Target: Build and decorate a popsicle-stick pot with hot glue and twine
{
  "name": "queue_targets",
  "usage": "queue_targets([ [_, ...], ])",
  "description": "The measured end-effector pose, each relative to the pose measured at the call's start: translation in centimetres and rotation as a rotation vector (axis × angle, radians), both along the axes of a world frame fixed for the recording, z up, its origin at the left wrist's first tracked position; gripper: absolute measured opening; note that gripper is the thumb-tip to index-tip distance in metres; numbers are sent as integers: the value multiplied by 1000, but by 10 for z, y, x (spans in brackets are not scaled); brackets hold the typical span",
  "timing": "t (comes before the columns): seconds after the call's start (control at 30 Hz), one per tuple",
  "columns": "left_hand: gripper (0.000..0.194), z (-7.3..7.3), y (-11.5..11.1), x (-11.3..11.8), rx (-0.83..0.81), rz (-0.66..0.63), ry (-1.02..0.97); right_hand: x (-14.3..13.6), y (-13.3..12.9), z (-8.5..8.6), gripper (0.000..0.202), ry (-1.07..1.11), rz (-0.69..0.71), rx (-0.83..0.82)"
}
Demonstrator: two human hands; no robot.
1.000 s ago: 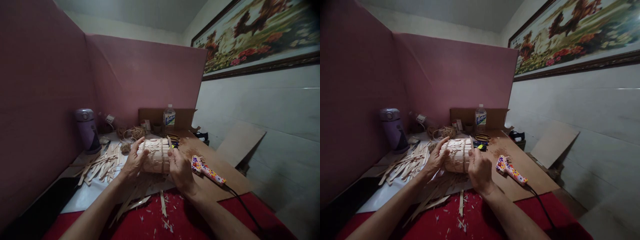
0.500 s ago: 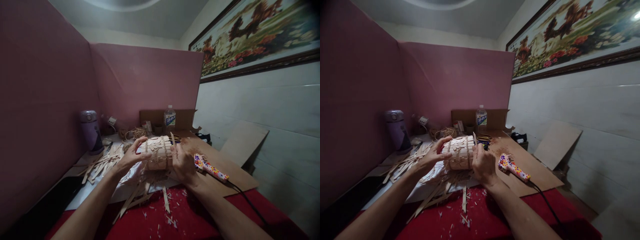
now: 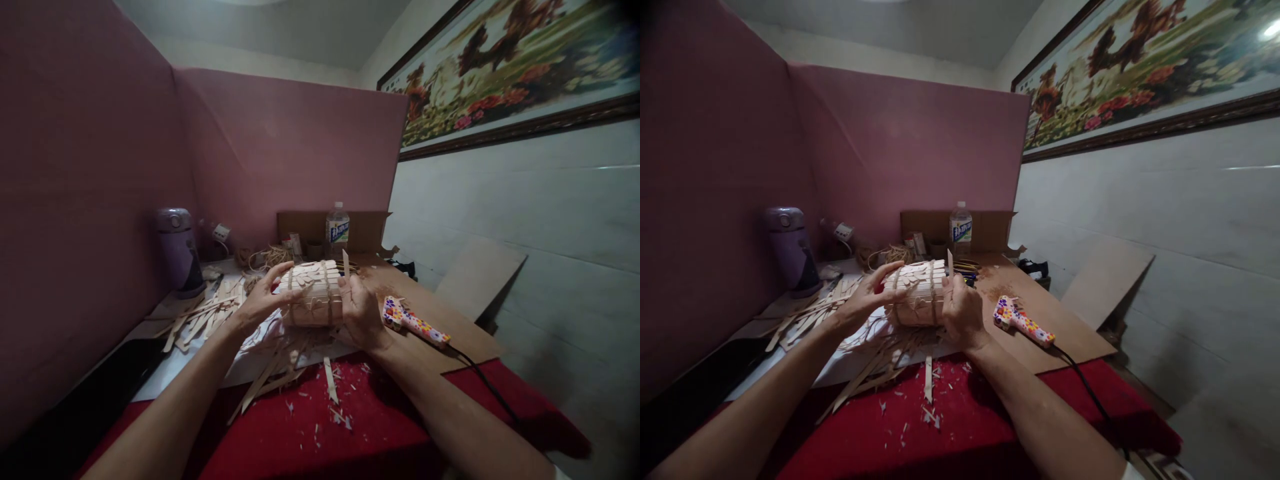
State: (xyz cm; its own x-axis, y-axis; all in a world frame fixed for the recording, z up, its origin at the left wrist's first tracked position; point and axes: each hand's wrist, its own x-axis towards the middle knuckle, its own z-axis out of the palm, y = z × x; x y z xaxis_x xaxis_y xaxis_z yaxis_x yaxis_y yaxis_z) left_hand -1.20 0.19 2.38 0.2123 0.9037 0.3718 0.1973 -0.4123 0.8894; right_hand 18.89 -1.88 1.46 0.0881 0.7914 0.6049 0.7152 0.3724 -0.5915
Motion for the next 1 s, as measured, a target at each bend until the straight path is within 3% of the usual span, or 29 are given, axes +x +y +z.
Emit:
queue_targets([
  [0.3,63,8,-4,-8,5,48,52,-1,10,-5,37,344,279,-29],
  [0.4,63,4,-2,-7,11,54,49,14,12,0,41,370,207,-28],
  [0.57,61,1,0,-7,37,69,68,42,-8,10,36,-142,-54,-174],
  [0.73,59,3,-2,-5,45,82,79,55,-36,-6,31,-608,-175,-272],
  [0.87,59,1,-1,-5,53,96,73,63,-47,-19,25,-759,-176,-272],
  [1.0,59,-1,1,-5,78,83,80,51,-58,-13,14,-735,-128,-72],
])
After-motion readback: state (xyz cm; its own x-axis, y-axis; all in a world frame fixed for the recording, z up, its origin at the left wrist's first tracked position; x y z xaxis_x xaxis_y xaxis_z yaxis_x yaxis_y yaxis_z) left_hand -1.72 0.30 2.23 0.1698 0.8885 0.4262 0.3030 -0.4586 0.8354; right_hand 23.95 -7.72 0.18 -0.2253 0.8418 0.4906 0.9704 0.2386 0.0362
